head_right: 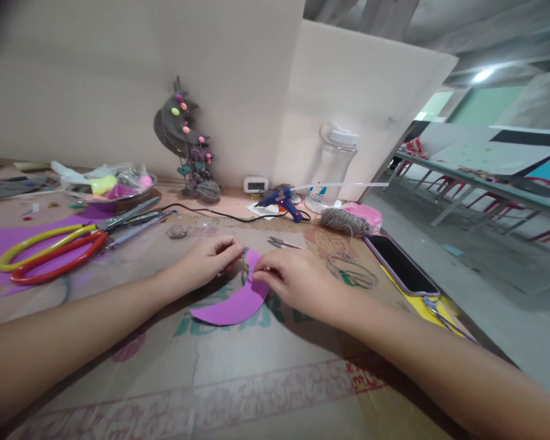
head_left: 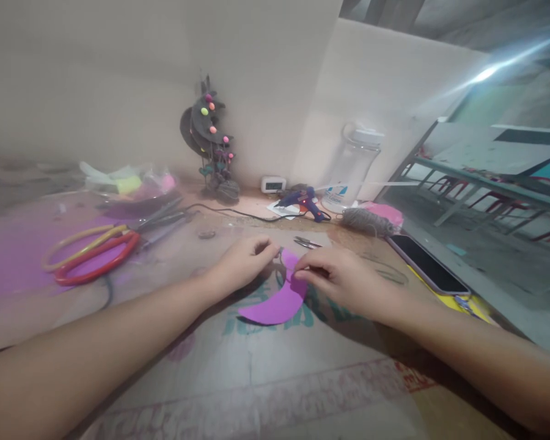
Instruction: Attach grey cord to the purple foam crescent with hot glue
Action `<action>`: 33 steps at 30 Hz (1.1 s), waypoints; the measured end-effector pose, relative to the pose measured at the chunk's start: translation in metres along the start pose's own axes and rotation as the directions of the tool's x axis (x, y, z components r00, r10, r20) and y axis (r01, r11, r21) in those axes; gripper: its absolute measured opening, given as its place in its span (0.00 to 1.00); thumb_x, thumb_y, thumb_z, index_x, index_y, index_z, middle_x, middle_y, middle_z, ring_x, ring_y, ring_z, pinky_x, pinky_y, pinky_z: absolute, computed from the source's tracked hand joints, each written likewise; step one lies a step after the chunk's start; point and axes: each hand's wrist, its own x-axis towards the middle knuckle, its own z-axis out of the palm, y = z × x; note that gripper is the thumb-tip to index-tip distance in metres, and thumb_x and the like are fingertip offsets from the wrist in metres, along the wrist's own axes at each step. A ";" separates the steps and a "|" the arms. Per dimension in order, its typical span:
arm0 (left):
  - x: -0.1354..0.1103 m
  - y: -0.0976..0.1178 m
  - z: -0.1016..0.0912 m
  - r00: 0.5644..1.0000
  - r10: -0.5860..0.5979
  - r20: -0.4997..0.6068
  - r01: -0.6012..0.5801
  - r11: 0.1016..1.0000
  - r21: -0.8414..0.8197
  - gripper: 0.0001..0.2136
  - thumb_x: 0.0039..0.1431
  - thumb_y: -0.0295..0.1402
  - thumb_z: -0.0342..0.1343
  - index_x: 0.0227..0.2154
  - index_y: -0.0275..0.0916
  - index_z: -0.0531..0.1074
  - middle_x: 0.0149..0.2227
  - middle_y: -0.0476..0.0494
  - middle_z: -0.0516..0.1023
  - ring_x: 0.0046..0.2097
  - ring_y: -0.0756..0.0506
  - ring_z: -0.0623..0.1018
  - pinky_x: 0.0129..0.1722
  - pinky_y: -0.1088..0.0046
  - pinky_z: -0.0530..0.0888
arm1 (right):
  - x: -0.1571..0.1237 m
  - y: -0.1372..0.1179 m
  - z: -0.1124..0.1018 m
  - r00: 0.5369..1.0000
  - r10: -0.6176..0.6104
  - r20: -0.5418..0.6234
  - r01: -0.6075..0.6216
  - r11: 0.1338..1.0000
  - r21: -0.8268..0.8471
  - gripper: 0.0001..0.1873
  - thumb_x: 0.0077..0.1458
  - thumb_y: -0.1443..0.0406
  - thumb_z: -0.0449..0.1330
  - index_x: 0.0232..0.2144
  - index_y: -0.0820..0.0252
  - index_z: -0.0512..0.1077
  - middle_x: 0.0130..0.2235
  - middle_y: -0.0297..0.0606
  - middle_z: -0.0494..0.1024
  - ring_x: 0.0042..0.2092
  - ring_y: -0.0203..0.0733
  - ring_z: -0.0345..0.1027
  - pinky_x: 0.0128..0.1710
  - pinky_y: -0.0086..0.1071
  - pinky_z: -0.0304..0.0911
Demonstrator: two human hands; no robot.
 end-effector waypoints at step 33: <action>-0.002 -0.004 -0.001 0.991 -0.056 0.121 0.067 0.993 -0.095 0.16 0.60 0.45 0.47 0.24 0.38 0.64 0.22 0.52 0.67 0.23 0.52 0.66 0.22 0.77 0.62 | 0.010 0.026 0.022 0.970 0.210 0.120 -0.221 0.567 0.794 0.25 0.54 0.55 0.60 0.51 0.57 0.61 0.28 0.28 0.69 0.25 0.31 0.63 0.23 0.25 0.59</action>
